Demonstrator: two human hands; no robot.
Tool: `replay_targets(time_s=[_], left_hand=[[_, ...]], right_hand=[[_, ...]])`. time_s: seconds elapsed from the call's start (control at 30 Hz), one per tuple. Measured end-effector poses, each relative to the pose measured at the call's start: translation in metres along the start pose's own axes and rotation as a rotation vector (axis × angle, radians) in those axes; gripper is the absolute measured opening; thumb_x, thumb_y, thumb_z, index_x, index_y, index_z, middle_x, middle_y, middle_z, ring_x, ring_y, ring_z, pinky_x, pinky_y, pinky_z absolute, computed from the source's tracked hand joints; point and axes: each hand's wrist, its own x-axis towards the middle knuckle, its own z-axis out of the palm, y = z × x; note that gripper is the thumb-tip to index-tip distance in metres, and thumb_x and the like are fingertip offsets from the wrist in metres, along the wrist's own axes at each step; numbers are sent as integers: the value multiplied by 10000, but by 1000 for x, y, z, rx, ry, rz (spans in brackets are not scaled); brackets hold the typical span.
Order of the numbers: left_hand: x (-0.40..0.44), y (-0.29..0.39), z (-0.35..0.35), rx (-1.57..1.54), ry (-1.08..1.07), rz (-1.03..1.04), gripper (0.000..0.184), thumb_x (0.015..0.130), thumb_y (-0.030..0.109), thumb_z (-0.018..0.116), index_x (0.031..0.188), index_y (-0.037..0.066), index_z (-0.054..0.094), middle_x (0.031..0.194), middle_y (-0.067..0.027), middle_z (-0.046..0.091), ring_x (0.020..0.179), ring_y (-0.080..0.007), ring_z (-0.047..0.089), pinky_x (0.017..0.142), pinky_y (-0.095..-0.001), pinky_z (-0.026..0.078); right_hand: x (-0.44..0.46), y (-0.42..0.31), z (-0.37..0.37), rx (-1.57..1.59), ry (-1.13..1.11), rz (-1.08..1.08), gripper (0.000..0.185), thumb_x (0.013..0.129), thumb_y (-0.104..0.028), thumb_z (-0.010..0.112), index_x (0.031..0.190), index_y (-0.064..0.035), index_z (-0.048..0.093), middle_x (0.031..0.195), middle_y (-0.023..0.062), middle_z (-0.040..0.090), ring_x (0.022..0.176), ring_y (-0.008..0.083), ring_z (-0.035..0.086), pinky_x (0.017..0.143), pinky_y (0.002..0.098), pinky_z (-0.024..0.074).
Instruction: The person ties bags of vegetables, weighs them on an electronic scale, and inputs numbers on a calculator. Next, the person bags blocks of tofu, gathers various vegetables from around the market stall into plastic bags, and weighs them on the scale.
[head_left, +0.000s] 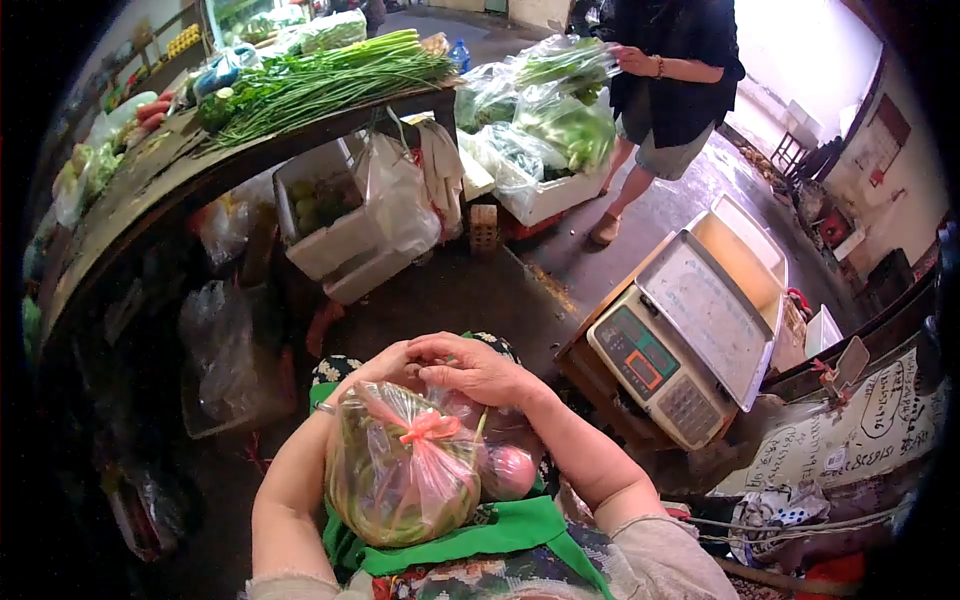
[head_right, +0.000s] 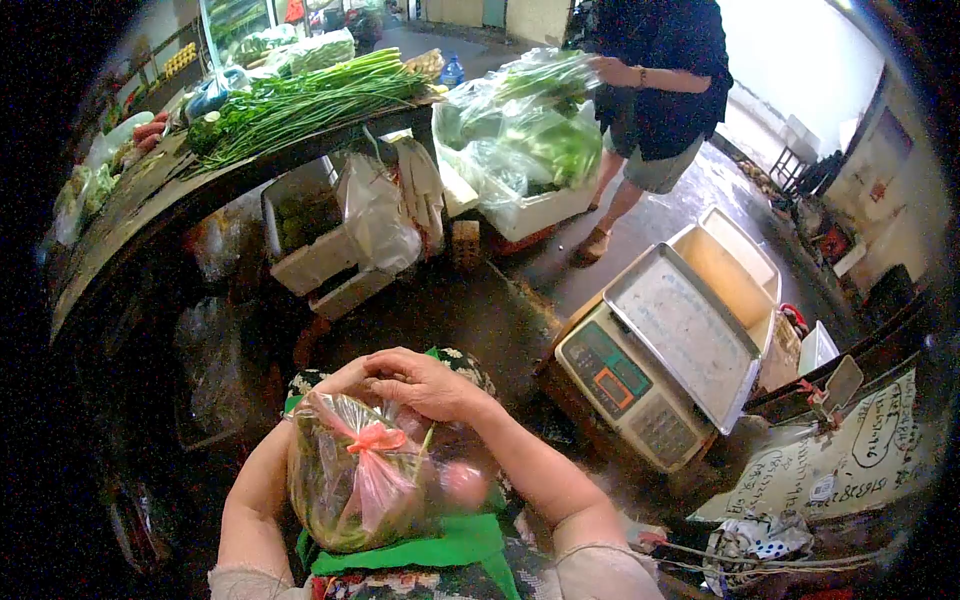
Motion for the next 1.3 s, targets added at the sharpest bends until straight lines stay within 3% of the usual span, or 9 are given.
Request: replay_targets(time_s=[0.5,0.6,0.77,1.0,1.3], left_hand=[[2,1,2,-80,11,-19,270,872,75,601,1125,-18,603,1010,-59,633,909,-152,584,792,-307,479],[-7,14,11,73,6,16,285,856,8,604,1138,-27,577,1042,-51,603,926,-156,573,800,-304,474],[-5,10,8,26,44,-39,302,855,14,615,1153,-17,577,1036,-49,604,945,-148,569,820,-293,467],[-15,15,20,-101,41,52,307,851,18,625,1152,-21,578,1042,-47,605,952,-148,571,822,-296,471],[-3,7,10,70,-20,58,349,848,16,634,1186,-33,562,1103,-64,598,990,-162,572,852,-310,474]], right_hand=[[-4,-2,-3,135,-4,31,378,940,-217,582,1271,-45,519,1213,71,559,1131,171,520,990,330,406],[-5,-1,-3,163,10,40,373,941,-207,578,1271,-44,518,1204,76,563,1123,172,524,984,333,413],[-5,3,-4,95,15,50,364,941,-185,570,1272,-42,517,1194,76,564,1118,177,526,980,335,419],[-6,6,-4,113,24,34,363,937,-177,576,1268,-37,519,1188,79,562,1121,175,524,980,333,419],[-7,-11,-10,-4,26,16,363,936,-205,589,1240,-13,536,1154,85,599,1079,160,549,946,293,426]])
